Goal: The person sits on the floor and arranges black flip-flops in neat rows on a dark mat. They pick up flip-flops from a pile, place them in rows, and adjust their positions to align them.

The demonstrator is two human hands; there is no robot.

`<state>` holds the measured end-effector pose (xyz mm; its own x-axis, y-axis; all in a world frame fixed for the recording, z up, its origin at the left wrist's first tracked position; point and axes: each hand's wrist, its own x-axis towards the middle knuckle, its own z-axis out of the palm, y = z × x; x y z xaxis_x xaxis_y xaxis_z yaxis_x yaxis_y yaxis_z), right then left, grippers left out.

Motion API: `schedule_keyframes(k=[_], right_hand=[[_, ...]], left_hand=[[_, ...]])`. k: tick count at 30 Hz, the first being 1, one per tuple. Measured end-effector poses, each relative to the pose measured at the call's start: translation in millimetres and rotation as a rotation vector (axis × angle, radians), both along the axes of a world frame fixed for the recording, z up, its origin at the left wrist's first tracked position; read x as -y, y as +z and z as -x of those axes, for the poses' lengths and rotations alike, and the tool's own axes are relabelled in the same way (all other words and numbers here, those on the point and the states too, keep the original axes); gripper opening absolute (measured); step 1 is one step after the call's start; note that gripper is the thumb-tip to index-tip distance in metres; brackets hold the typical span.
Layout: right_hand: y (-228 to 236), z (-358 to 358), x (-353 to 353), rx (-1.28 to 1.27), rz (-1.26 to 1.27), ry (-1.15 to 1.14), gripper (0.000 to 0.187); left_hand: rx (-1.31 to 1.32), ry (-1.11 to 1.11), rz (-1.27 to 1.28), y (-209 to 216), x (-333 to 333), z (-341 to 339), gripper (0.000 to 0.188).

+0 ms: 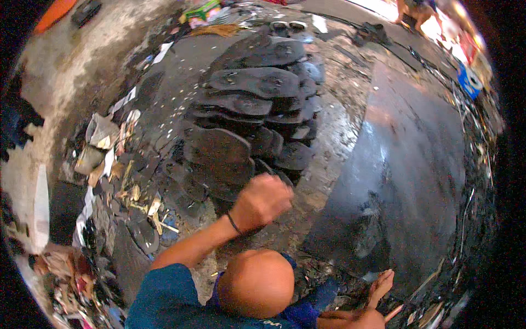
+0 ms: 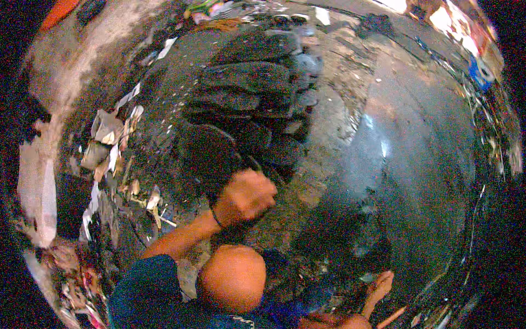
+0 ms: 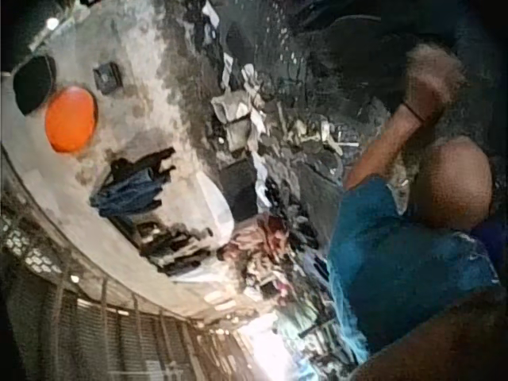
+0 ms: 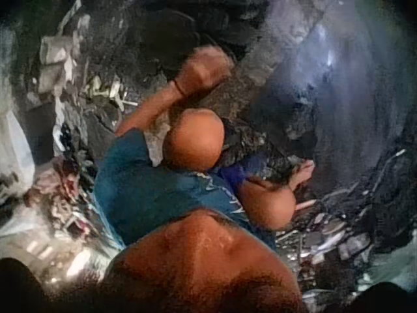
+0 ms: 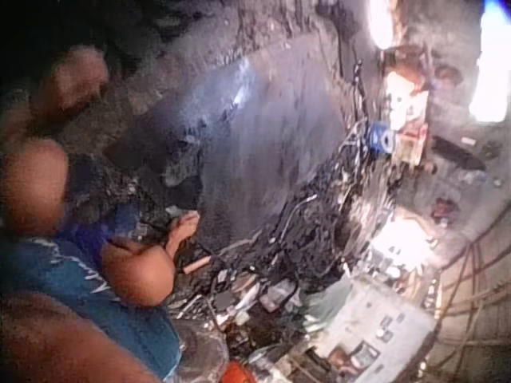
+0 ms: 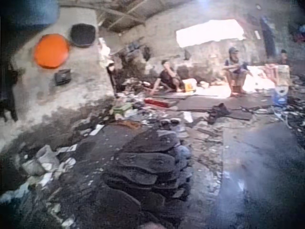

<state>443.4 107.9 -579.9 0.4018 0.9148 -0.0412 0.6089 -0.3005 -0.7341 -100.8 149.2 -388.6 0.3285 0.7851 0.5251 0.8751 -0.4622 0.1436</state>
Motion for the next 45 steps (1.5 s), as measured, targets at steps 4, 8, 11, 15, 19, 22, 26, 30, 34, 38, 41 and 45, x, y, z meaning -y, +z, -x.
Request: schedule_keyframes(k=[4, 8, 11, 15, 19, 22, 26, 30, 34, 38, 41, 45], right_hand=[[29, 60, -44, 0.016, -0.034, 0.220, 0.032], [73, 137, -89, 0.301, -0.201, 0.569, 0.031], [99, 164, -112, 0.372, -0.291, 0.674, 0.026], [134, 176, -137, 0.509, -0.310, 0.813, 0.010], [171, 193, -156, 0.477, -0.356, 0.852, 0.011], [206, 195, -164, 0.488, -0.364, 0.845, 0.023], [308, 291, -157, 0.044, -0.485, 0.975, 0.054], [392, 338, -134, 0.193, -0.546, 1.227, 0.065], [388, 281, -135, 0.110, -0.268, 1.092, 0.061], [381, 215, -125, -0.488, -0.355, 0.386, 0.034], [380, 196, -119, -0.551, -0.308, 0.303, 0.027], [378, 161, -94, -0.703, -0.329, 0.232, 0.032]], left_hand=[[-0.077, 0.714, 0.044, 23, -2, 78, 0.098], [-0.036, 0.747, 0.051, 23, -15, 96, 0.097], [-0.036, 0.714, -0.001, 29, -22, 105, 0.089], [0.055, 0.583, -0.265, 54, -19, 133, 0.055], [0.283, 0.714, -0.405, 91, 1, 160, 0.035], [0.245, 0.719, -0.509, 117, 5, 147, 0.034], [0.260, 0.044, -0.393, 151, 7, 119, 0.039], [0.238, -0.397, -0.145, 141, -26, 39, 0.046], [0.735, -0.329, 0.142, 125, -55, 3, 0.059], [0.890, -0.507, 0.579, 87, -84, 3, 0.064], [1.181, -0.432, 0.845, 92, -81, -15, 0.044], [1.773, -0.593, 0.797, 73, -91, -53, 0.034]])
